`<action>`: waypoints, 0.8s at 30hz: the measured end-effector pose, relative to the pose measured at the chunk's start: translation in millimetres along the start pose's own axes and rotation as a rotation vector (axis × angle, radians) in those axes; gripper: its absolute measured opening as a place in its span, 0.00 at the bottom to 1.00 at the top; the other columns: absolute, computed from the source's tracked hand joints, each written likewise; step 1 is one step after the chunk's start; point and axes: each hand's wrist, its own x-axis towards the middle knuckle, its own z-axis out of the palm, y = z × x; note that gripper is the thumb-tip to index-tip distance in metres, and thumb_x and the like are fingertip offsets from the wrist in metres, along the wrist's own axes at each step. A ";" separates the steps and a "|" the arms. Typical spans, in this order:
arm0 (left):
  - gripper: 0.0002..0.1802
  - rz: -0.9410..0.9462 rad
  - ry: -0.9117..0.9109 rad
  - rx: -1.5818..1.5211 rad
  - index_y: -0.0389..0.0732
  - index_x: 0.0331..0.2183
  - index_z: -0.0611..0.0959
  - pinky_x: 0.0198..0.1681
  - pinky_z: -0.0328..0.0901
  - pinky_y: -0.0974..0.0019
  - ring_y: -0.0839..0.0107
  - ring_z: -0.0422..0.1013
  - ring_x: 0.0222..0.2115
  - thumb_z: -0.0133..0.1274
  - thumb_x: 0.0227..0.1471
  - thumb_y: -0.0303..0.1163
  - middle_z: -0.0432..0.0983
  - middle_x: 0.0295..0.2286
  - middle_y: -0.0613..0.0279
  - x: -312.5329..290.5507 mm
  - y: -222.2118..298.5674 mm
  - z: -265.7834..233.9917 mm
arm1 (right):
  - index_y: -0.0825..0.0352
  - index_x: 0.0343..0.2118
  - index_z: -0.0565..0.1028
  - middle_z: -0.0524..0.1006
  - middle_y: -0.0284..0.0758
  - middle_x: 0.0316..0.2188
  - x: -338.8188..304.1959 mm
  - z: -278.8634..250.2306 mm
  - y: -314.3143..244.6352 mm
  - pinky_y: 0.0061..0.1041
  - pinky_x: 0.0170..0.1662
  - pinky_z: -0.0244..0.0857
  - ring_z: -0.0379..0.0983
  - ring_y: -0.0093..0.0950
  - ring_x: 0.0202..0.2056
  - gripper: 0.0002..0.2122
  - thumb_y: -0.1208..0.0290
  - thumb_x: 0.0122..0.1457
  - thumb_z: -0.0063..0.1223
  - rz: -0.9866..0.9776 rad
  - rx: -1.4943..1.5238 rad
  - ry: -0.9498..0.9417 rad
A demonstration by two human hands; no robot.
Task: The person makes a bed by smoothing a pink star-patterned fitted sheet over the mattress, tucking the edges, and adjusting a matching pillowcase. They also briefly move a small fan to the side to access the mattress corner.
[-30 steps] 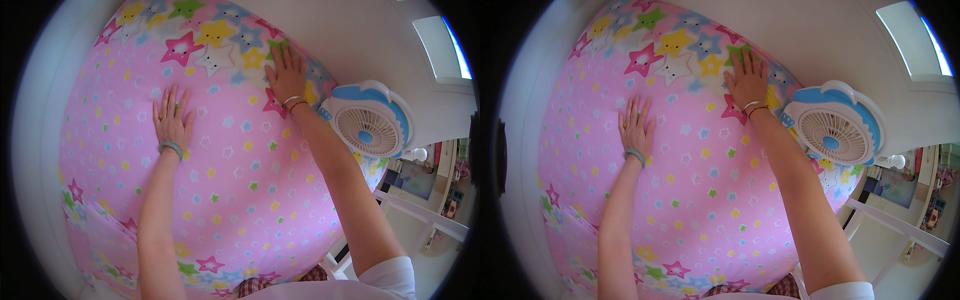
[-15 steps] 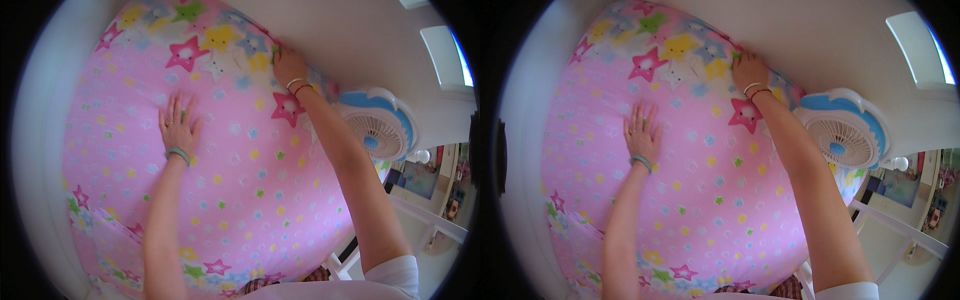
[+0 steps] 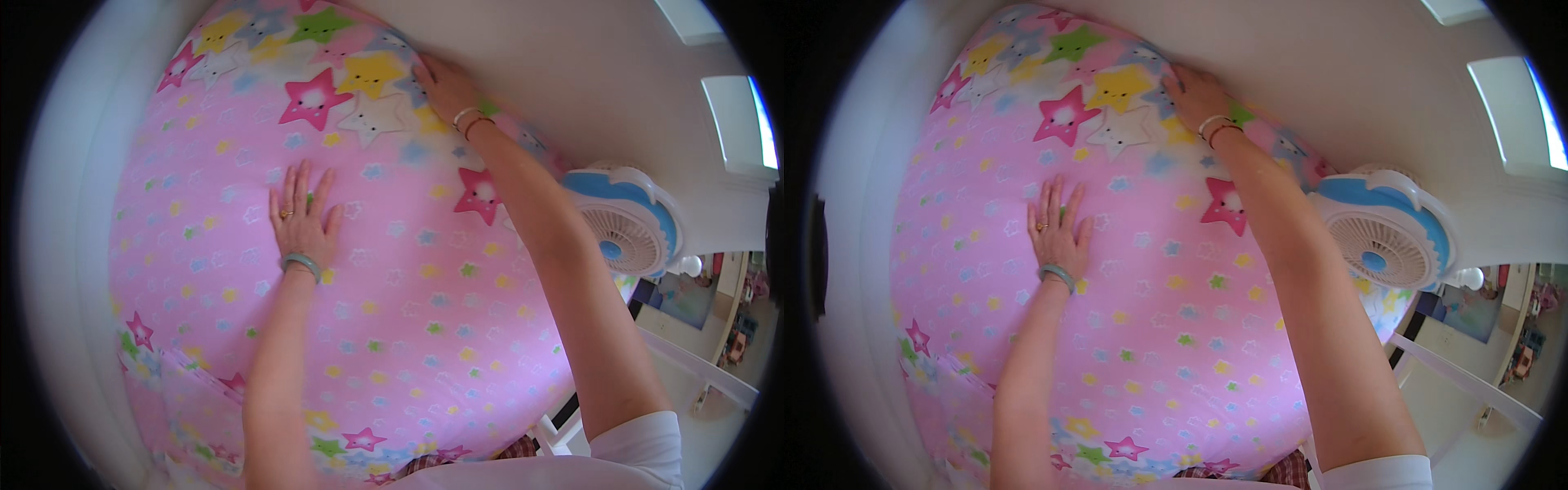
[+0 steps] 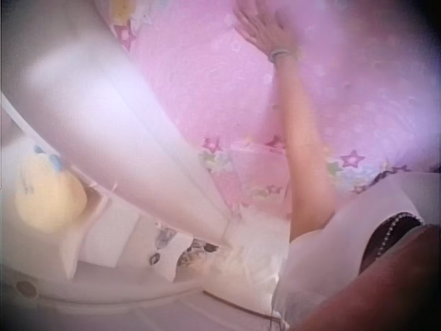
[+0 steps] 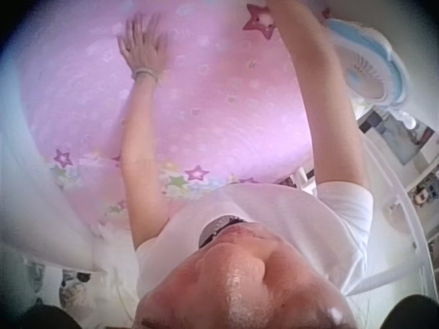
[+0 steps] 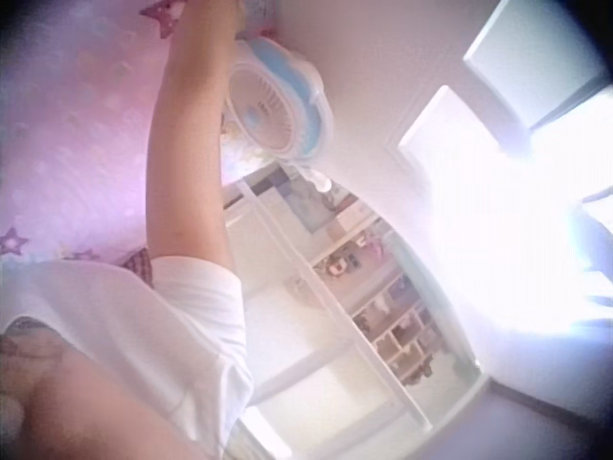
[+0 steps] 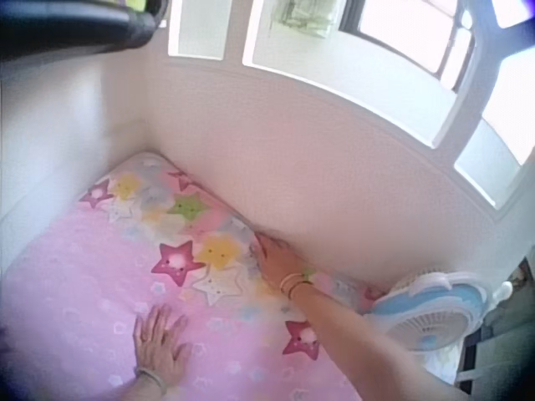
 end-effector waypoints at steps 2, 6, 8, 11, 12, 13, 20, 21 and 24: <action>0.31 -0.002 0.000 -0.005 0.58 0.61 0.64 0.66 0.34 0.51 0.65 0.43 0.66 0.48 0.56 0.42 0.49 0.64 0.65 1.4 -2.0 -2.8 | 0.61 0.54 0.70 0.73 0.40 0.51 -0.5 -7.5 0.3 0.37 0.59 0.56 0.65 0.43 0.54 0.22 0.52 0.63 0.39 0.008 0.046 -0.011; 0.31 -0.009 0.002 0.004 0.58 0.61 0.64 0.66 0.34 0.51 0.65 0.43 0.66 0.48 0.56 0.41 0.49 0.64 0.66 -0.5 -4.3 -3.1 | 0.59 0.52 0.72 0.74 0.39 0.50 -60.0 -19.1 9.1 0.39 0.57 0.58 0.67 0.42 0.52 0.20 0.54 0.63 0.40 -0.056 -0.214 0.303; 0.31 -0.003 0.008 0.003 0.58 0.61 0.64 0.66 0.34 0.51 0.65 0.42 0.66 0.48 0.56 0.41 0.49 0.64 0.66 -0.1 -4.4 -3.3 | 0.58 0.51 0.72 0.74 0.38 0.50 -85.9 -24.2 27.4 0.41 0.57 0.57 0.68 0.41 0.52 0.19 0.54 0.63 0.40 0.049 -0.250 0.335; 0.31 0.005 0.013 -0.017 0.59 0.61 0.64 0.66 0.34 0.50 0.65 0.42 0.66 0.48 0.56 0.41 0.48 0.64 0.65 3.6 -1.9 -1.9 | 0.58 0.50 0.73 0.74 0.36 0.50 -87.9 -31.7 55.2 0.42 0.56 0.57 0.69 0.40 0.51 0.18 0.55 0.63 0.40 0.267 -0.251 0.226; 0.31 0.008 0.012 -0.022 0.59 0.61 0.64 0.66 0.34 0.50 0.65 0.42 0.66 0.48 0.56 0.41 0.48 0.64 0.65 4.9 0.1 0.5 | 0.58 0.49 0.73 0.74 0.36 0.50 -83.3 -35.7 63.6 0.42 0.56 0.57 0.69 0.39 0.50 0.18 0.55 0.63 0.40 0.347 -0.243 0.164; 0.31 0.005 0.010 -0.020 0.59 0.61 0.63 0.66 0.34 0.50 0.65 0.42 0.66 0.48 0.56 0.42 0.48 0.64 0.65 5.0 -0.4 0.9 | 0.58 0.49 0.73 0.73 0.36 0.51 -80.0 -38.0 74.1 0.42 0.56 0.58 0.69 0.40 0.50 0.18 0.55 0.62 0.40 0.367 -0.204 0.117; 0.32 -0.011 -0.022 -0.034 0.60 0.61 0.64 0.66 0.34 0.50 0.65 0.41 0.66 0.49 0.55 0.44 0.48 0.65 0.65 3.0 -6.6 -3.1 | 0.59 0.49 0.73 0.70 0.40 0.53 -77.8 -26.2 -35.6 0.45 0.58 0.55 0.65 0.43 0.54 0.17 0.58 0.61 0.44 -0.182 -0.252 0.085; 0.32 -0.012 -0.036 -0.048 0.60 0.61 0.64 0.66 0.33 0.50 0.65 0.41 0.66 0.49 0.55 0.44 0.47 0.65 0.64 2.6 -7.4 -3.1 | 0.59 0.51 0.71 0.69 0.39 0.54 -79.8 -8.5 -66.4 0.46 0.59 0.53 0.64 0.42 0.55 0.18 0.59 0.60 0.45 -0.417 -0.232 0.079; 0.32 -0.022 -0.052 -0.056 0.59 0.61 0.65 0.66 0.33 0.51 0.64 0.41 0.66 0.49 0.54 0.44 0.47 0.65 0.63 -2.2 -14.9 -4.3 | 0.58 0.56 0.67 0.66 0.37 0.57 -45.7 37.6 -120.7 0.49 0.60 0.50 0.61 0.40 0.58 0.22 0.58 0.59 0.46 -0.757 -0.236 0.093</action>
